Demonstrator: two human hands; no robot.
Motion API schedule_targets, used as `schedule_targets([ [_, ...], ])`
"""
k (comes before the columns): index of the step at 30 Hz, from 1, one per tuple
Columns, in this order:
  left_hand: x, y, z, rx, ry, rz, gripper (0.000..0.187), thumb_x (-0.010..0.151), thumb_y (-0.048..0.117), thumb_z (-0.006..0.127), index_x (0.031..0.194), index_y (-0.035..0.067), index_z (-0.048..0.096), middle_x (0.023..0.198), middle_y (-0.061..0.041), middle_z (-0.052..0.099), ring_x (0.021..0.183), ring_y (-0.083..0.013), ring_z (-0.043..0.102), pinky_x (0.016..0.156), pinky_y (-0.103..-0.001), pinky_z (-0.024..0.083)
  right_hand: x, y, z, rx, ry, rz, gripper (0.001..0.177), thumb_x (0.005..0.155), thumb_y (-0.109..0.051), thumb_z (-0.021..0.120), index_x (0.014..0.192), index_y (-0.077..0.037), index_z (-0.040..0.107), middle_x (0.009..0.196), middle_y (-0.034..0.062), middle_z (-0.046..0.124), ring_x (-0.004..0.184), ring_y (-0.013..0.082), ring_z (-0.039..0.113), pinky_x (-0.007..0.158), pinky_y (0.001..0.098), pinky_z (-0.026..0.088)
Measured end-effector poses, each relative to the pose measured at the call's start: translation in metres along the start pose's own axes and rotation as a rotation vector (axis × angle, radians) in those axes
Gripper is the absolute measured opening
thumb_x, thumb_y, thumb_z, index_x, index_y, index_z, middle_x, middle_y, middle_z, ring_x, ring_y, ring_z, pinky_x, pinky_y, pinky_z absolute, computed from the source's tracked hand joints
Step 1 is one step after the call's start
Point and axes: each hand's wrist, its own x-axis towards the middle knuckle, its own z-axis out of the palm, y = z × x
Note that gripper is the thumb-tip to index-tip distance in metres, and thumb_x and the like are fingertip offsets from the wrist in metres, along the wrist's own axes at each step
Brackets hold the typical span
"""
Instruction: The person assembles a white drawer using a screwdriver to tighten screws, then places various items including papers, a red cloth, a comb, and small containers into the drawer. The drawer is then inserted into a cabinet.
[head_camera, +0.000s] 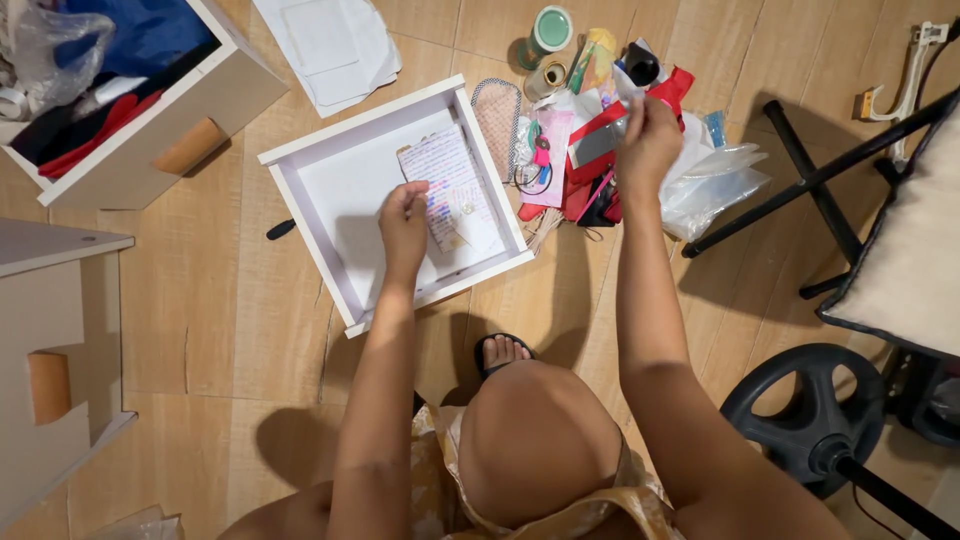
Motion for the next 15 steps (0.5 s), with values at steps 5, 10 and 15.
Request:
schedule_targets([
  [5,0.011,-0.005,-0.001,-0.639,-0.088,-0.650,0.033,0.099,0.029,0.054,0.115,0.003,0.066,0.095,-0.006,0.072,0.079,-0.0191,0.067,0.069,-0.032,0.053,-0.072,-0.102,-0.022,0.303,-0.189,-0.317,0.017,0.098,0.001,0.072,0.115,0.000,0.072,0.111,0.0160,0.074,0.098,0.0302,0.073,0.085,0.0367,0.057],
  [10,0.044,-0.048,-0.007,-0.621,-0.004,-0.402,0.033,0.096,0.010,0.063,0.126,-0.004,0.061,0.120,-0.023,0.069,0.104,-0.0272,0.070,0.092,-0.038,0.056,-0.092,-0.106,0.005,0.409,-0.342,-0.050,0.025,0.089,-0.013,0.082,0.107,0.000,0.071,0.103,0.0180,0.073,0.085,0.0295,0.073,0.078,0.0378,0.057],
  [15,0.065,-0.064,-0.053,0.039,0.088,0.173,0.055,0.097,-0.003,0.065,0.147,-0.007,0.041,0.147,-0.025,0.048,0.136,-0.0312,0.048,0.109,-0.040,0.041,-0.079,-0.014,0.022,-0.081,-0.497,0.299,0.034,0.082,-0.032,0.089,0.088,-0.002,0.075,0.080,0.0166,0.073,0.071,0.0317,0.071,0.066,0.0416,0.054],
])
